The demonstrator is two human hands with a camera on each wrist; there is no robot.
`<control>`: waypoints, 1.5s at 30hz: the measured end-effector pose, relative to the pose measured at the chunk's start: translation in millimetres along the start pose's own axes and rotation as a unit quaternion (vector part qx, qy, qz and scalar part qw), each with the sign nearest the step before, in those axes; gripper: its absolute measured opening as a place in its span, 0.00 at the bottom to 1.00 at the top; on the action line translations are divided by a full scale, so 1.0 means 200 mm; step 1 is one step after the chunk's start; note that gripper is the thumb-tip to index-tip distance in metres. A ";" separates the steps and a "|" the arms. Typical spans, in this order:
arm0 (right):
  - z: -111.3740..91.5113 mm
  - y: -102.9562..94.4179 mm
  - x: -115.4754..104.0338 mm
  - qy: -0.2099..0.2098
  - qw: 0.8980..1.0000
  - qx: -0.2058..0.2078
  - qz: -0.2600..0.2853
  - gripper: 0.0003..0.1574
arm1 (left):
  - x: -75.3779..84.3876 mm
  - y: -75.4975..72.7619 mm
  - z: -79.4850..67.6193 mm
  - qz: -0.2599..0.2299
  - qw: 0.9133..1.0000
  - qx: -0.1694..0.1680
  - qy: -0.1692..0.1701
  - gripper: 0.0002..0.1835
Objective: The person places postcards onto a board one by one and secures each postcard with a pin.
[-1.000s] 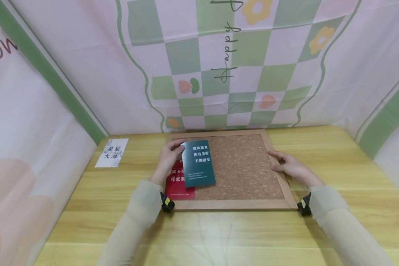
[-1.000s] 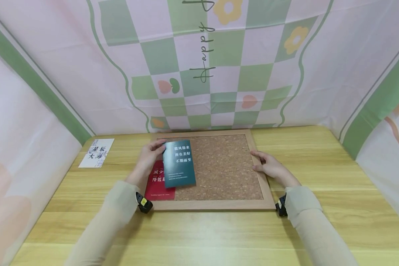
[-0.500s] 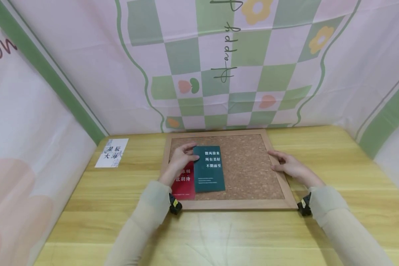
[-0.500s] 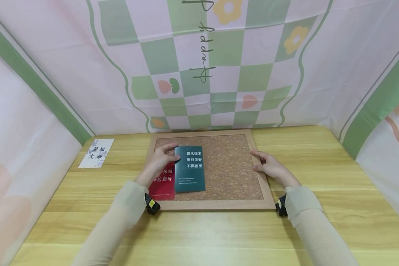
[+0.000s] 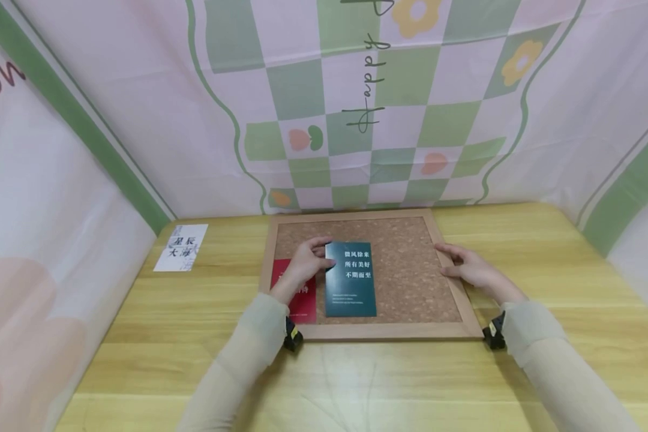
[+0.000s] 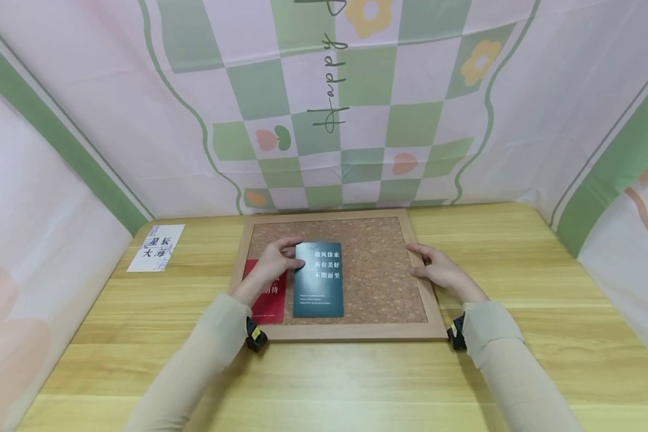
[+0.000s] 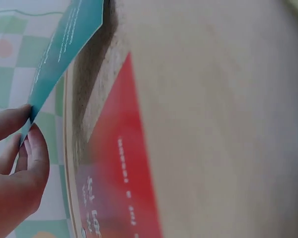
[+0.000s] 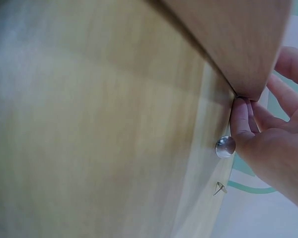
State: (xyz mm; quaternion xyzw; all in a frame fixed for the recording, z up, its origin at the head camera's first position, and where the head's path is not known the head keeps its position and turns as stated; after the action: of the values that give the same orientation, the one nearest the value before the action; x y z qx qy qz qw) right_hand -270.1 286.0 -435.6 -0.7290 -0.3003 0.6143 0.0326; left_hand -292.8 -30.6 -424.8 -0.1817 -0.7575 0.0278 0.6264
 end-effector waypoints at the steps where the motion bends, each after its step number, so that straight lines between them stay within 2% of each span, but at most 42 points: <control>1: 0.00 0.00 0.00 0.000 1.000 0.000 0.000 0.42 | 0.00 0.00 0.00 0.004 1.000 0.003 0.000 0.31; 8: 0.00 0.00 -0.01 -0.002 1.000 0.000 0.000 0.42 | -0.01 0.00 0.00 0.011 1.000 0.011 -0.011 0.30; 19: -0.01 0.00 -0.01 0.004 1.000 0.002 0.003 0.41 | -0.05 0.03 -0.01 0.030 0.999 0.002 -0.035 0.28; 24: -0.01 0.00 -0.01 0.006 1.000 0.003 0.003 0.41 | -0.05 0.05 0.00 0.073 0.997 0.003 -0.019 0.29; 28: -0.01 0.00 -0.01 0.006 1.000 0.001 0.002 0.41 | -0.06 0.05 -0.01 0.116 0.993 0.009 -0.021 0.29; 32: -0.01 0.01 -0.01 0.009 1.000 0.001 0.002 0.41 | -0.06 0.05 -0.01 0.139 0.990 0.009 -0.021 0.29; 45: -0.01 0.01 -0.01 0.006 1.000 -0.001 0.009 0.42 | -0.04 0.08 -0.01 0.214 0.977 -0.008 0.012 0.28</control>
State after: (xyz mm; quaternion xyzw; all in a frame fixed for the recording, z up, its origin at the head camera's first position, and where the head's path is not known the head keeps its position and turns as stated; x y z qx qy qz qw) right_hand -268.4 285.0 -434.6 -0.7355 -0.2941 0.6098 0.0275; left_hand -285.5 -19.3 -436.7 -0.3448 -0.6936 0.1524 0.6139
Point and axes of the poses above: each hand's wrist, its own z-axis towards the middle knuckle, its own y-axis out of the palm, x = y × z, the point moved 7 cm from there along z, towards the middle knuckle, and after that the axes turned 6 degrees about z, right-handed, at the moved point
